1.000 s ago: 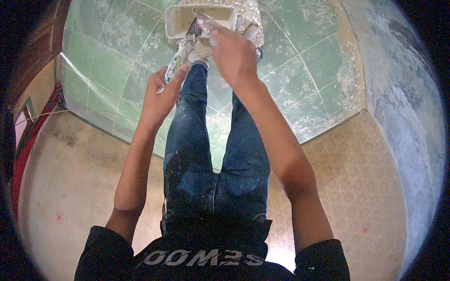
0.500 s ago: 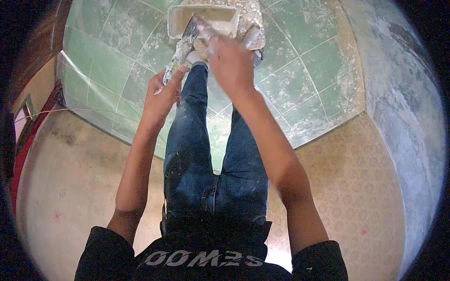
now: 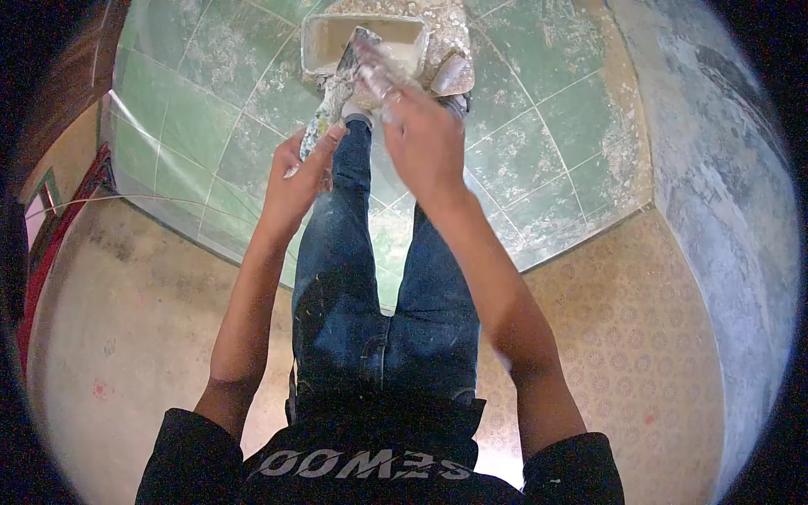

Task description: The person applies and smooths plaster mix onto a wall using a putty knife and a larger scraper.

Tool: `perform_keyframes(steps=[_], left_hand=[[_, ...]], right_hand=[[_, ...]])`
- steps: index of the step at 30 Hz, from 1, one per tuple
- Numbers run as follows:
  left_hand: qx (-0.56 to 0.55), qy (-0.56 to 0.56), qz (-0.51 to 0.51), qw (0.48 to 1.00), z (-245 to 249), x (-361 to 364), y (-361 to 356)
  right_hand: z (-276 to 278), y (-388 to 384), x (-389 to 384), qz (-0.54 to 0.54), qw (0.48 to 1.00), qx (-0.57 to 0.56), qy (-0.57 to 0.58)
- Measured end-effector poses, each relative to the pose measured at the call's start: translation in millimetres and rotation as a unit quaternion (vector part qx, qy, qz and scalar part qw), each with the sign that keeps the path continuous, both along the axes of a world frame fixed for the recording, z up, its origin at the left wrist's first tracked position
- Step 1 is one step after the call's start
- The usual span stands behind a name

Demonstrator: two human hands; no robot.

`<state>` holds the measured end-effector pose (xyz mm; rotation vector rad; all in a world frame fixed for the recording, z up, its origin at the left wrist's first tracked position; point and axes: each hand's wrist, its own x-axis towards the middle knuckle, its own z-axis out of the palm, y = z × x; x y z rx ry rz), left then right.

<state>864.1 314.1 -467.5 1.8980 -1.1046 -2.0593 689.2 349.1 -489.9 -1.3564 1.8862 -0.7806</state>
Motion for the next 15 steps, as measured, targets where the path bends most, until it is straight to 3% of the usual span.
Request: perform_keyframes(steps=[7,10,11,13,15], left_hand=[[-0.001,-0.008,-0.027,1.000,5.0,12.7,5.2],[-0.014,-0.027,0.007,1.000,2.7,18.0,1.6],[-0.034,-0.017,0.010,0.999,2.0,20.0,-0.3],[-0.054,-0.008,0.014,0.998,2.8,21.0,-1.7],[-0.102,0.011,-0.026,0.994,6.0,17.3,-1.8]], right_hand=[[-42.7,-20.1,-36.7,-0.074,0.996,0.031,0.047],[-61.9,-13.4,-45.8,-0.216,0.952,0.005,-0.216],[-59.8,-13.7,-46.1,-0.215,0.953,0.005,-0.215],[-55.4,-12.5,-44.4,-0.349,0.858,0.038,-0.376],[-56.4,-10.4,-44.5,-0.366,0.839,0.050,-0.399]])
